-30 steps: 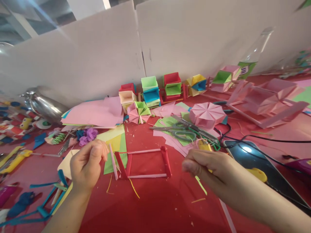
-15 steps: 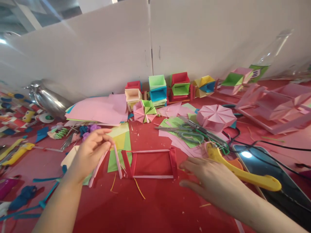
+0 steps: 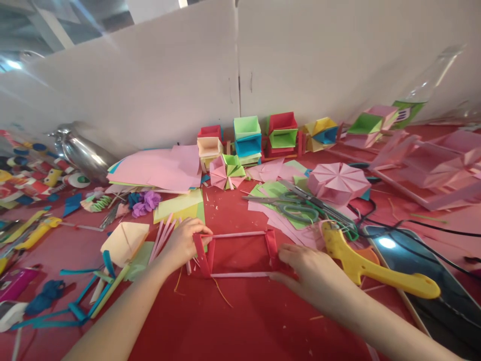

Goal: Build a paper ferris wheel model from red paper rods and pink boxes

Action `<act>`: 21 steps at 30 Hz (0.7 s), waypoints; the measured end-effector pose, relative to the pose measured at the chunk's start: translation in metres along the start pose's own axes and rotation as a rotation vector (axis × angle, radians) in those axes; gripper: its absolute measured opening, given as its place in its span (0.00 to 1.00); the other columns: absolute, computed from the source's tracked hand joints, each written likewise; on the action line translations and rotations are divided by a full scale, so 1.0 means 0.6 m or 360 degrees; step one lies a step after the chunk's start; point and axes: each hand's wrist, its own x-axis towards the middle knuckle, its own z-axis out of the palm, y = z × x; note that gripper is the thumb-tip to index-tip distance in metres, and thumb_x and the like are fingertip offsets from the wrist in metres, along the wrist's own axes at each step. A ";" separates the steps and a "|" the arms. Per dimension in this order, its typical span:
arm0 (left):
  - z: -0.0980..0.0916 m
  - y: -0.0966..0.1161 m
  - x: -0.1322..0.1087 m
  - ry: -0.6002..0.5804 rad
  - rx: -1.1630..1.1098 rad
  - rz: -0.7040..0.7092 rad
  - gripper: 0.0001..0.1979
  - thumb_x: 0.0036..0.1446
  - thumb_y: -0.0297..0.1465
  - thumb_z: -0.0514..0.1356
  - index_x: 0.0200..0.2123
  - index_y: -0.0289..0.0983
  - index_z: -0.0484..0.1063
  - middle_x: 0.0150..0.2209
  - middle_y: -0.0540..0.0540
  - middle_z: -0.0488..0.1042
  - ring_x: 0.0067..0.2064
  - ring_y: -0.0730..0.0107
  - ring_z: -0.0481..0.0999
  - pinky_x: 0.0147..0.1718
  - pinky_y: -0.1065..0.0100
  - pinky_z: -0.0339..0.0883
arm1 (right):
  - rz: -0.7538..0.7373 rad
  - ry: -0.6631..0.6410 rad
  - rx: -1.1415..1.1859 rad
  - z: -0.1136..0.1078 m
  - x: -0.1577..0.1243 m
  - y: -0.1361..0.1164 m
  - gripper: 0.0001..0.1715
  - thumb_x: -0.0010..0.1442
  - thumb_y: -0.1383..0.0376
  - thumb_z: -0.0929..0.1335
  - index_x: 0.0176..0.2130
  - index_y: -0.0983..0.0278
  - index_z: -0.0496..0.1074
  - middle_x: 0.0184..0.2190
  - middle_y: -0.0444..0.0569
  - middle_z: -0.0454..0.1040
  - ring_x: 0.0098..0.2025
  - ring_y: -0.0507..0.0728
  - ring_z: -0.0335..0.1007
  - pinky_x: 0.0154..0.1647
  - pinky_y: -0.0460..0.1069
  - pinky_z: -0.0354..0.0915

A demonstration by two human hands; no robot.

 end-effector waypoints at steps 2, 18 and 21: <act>0.002 0.000 0.000 0.0043 -0.0009 0.0002 0.04 0.52 0.29 0.59 0.26 0.38 0.73 0.29 0.49 0.72 0.36 0.67 0.71 0.37 0.66 0.62 | 0.0022 -0.0013 0.0007 0.002 0.001 0.000 0.11 0.55 0.62 0.68 0.24 0.63 0.66 0.25 0.45 0.73 0.26 0.55 0.70 0.25 0.46 0.56; 0.007 0.011 -0.009 -0.0019 -0.0151 -0.0168 0.09 0.54 0.30 0.55 0.23 0.37 0.70 0.28 0.48 0.72 0.34 0.66 0.72 0.35 0.67 0.64 | 0.0262 0.0045 0.0109 -0.011 0.001 0.025 0.06 0.53 0.63 0.67 0.27 0.62 0.67 0.25 0.46 0.75 0.27 0.55 0.71 0.26 0.47 0.57; -0.003 0.019 -0.011 -0.0074 -0.0225 -0.0152 0.08 0.54 0.31 0.56 0.26 0.37 0.72 0.30 0.48 0.73 0.36 0.65 0.72 0.37 0.67 0.64 | 0.0276 0.0000 0.0093 -0.013 0.002 0.026 0.06 0.53 0.62 0.66 0.29 0.62 0.67 0.26 0.46 0.75 0.27 0.56 0.71 0.26 0.47 0.57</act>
